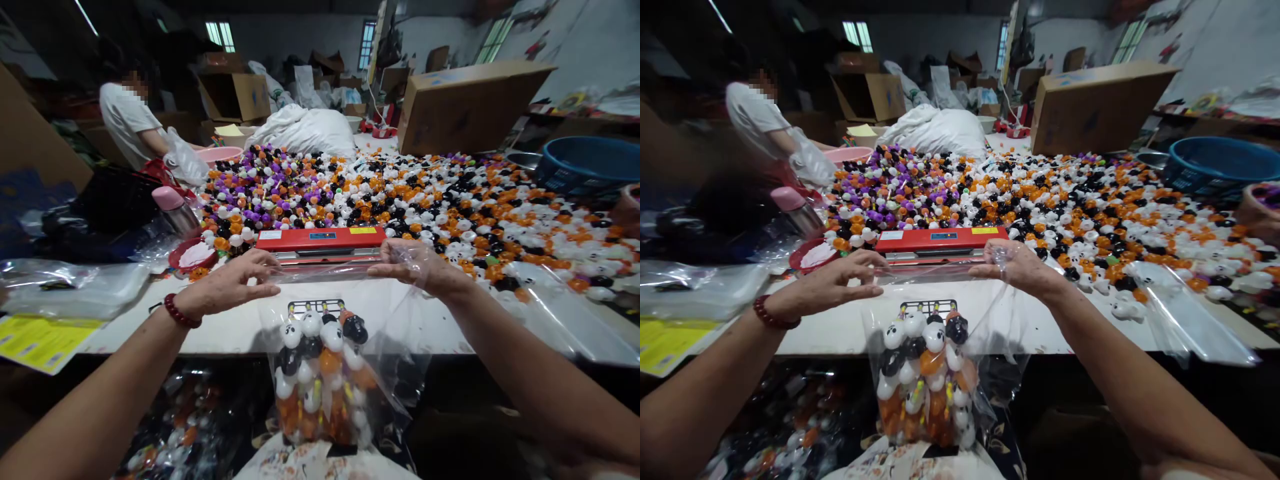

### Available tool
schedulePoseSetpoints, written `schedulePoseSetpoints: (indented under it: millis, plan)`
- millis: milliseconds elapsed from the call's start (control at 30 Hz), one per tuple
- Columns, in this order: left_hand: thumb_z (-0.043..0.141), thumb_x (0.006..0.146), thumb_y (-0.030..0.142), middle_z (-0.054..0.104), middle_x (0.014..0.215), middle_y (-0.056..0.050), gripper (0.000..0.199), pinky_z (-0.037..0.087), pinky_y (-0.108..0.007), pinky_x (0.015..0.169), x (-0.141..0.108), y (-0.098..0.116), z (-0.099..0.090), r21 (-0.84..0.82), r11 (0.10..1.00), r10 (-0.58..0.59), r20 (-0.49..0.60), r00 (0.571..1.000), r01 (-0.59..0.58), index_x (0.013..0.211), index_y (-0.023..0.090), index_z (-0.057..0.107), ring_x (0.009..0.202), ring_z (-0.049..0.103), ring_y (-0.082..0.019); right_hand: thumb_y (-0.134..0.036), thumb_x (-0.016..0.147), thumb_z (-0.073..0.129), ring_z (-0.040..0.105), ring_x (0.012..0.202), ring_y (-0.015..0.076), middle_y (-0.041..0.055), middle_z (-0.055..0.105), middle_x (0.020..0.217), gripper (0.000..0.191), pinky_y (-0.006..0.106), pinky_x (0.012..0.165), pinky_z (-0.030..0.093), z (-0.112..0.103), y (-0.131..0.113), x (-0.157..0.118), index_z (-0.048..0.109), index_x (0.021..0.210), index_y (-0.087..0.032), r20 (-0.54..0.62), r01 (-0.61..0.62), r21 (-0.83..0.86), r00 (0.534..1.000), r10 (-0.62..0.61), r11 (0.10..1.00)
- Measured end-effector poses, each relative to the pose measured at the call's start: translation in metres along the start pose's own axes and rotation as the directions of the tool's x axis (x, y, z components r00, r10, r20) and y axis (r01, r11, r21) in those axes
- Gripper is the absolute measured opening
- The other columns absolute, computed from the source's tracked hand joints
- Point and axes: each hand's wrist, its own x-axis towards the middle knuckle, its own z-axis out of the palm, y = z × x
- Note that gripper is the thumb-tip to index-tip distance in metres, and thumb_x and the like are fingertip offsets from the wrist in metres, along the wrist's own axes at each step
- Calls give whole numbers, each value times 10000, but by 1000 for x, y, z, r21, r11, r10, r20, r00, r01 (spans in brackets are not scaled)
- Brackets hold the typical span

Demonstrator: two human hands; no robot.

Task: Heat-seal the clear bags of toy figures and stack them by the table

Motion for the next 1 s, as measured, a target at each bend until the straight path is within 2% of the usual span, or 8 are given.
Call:
schedulePoseSetpoints:
  millis: [167, 233, 300, 400, 533, 700, 833, 1000]
  plan:
    - [878, 593, 303, 552, 1275, -41, 410, 506, -375, 951, 2, -10, 34, -650, 754, -301, -469, 830, -93, 881, 210, 602, 1157, 568, -253, -420, 581, 910, 297, 429, 48, -79, 407, 530, 542, 197, 402, 185, 9, 22, -2, 433, 716, -199, -162, -7, 312, 985, 60, 950]
    - [894, 563, 354, 534, 1317, -41, 597, 534, -364, 873, 0, -12, 58, -843, 536, -500, -364, 786, -49, 1067, 264, 585, 1149, 580, -257, -375, 619, 894, 286, 420, 45, -86, 393, 522, 511, 194, 400, 175, 16, 32, -2, 426, 729, -202, -167, 26, 415, 985, 48, 909]
    - [862, 612, 428, 573, 1293, -78, 618, 521, -356, 879, 0, -11, 78, -907, 409, -529, -147, 836, 99, 1144, 250, 605, 1153, 578, -260, -342, 640, 881, 271, 417, 42, -94, 366, 523, 492, 193, 401, 168, 21, 38, -1, 419, 739, -205, -164, 36, 494, 985, 52, 869]
    - [845, 635, 412, 673, 1125, -148, 446, 480, -334, 925, 5, -7, 98, -884, 408, -485, 3, 874, 229, 953, 134, 701, 1095, 608, -262, -338, 603, 892, 283, 439, 35, -83, 422, 608, 479, 190, 410, 179, 25, 43, 0, 499, 845, -208, -242, 56, 552, 966, 95, 832]
    - [852, 573, 388, 720, 882, -123, 384, 490, -307, 835, 23, -6, 107, -907, 411, -628, -205, 751, 96, 787, 125, 672, 912, 664, -229, -388, 551, 915, 302, 472, 32, -58, 498, 717, 724, 183, 425, 181, 29, 52, -8, 543, 1147, -214, -273, -44, 592, 928, 252, 805]
    - [764, 678, 270, 721, 843, -97, 279, 527, -303, 787, 39, -12, 114, -947, 318, -665, -191, 722, 43, 877, 128, 630, 795, 692, -194, -482, 685, 825, 287, 476, 45, 0, 573, 701, 463, 201, 428, 164, 47, 71, -24, 668, 969, -153, 19, -322, 492, 933, 360, 808]
    - [630, 767, 164, 702, 752, -85, 70, 554, -302, 726, 52, -21, 118, -961, 274, -696, -165, 699, 45, 813, 113, 621, 691, 689, -180, -440, 686, 799, 267, 467, 28, 76, 679, 912, 374, 184, 404, 145, 60, 83, -20, 685, 863, -131, -36, -276, 572, 932, 359, 772]
    - [550, 791, 160, 690, 688, -94, 77, 551, -318, 590, 71, -42, 122, -957, 284, -736, -177, 654, 61, 732, 134, 593, 596, 675, -209, -171, 566, 816, 264, 439, 18, 7, 616, 696, 312, 136, 370, 177, 66, 104, 5, 630, 814, -135, -74, -230, 809, 873, 481, 541]
